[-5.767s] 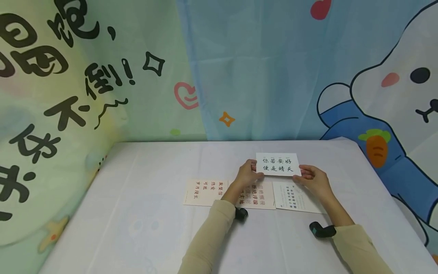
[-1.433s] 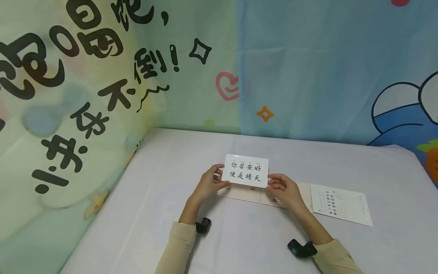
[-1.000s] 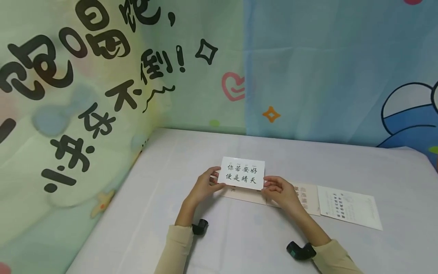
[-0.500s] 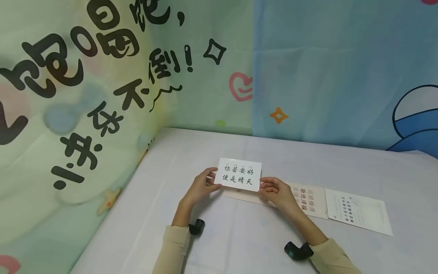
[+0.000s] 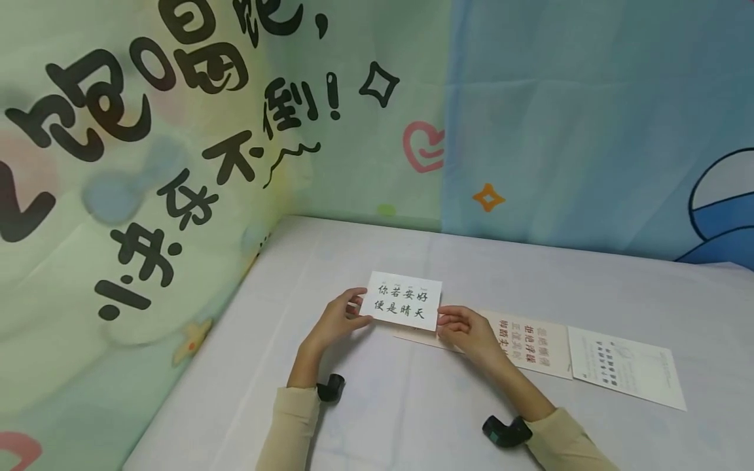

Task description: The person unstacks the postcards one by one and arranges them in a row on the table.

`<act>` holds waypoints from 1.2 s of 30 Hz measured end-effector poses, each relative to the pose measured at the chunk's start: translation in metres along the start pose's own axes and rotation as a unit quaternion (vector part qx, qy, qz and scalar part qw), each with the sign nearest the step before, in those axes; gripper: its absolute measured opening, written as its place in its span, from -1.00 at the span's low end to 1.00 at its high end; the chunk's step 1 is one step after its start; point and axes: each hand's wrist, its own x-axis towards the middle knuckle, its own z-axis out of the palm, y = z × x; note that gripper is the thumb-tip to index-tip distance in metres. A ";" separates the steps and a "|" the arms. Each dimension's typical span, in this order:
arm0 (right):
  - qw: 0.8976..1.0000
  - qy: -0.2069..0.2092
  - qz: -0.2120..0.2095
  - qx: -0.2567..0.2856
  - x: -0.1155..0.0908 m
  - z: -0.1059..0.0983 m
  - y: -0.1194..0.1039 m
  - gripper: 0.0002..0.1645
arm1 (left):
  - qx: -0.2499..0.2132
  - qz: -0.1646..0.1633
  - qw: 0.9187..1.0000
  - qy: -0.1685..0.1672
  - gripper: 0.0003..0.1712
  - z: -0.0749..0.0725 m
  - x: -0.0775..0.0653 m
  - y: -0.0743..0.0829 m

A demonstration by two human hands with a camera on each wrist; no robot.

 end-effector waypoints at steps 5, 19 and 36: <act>1.000 -0.010 0.000 -0.003 0.002 0.007 0.001 -0.48 | 0.002 -0.012 1.000 0.006 -0.31 -0.006 -0.002 -0.004; 0.999 -0.052 0.002 0.011 0.007 0.022 -0.001 -0.49 | -0.002 -0.025 0.999 0.026 -0.35 -0.020 -0.007 -0.017; 0.995 -0.089 0.021 0.030 0.015 0.044 -0.007 -0.46 | 0.019 -0.043 0.997 0.053 -0.38 -0.039 -0.011 -0.027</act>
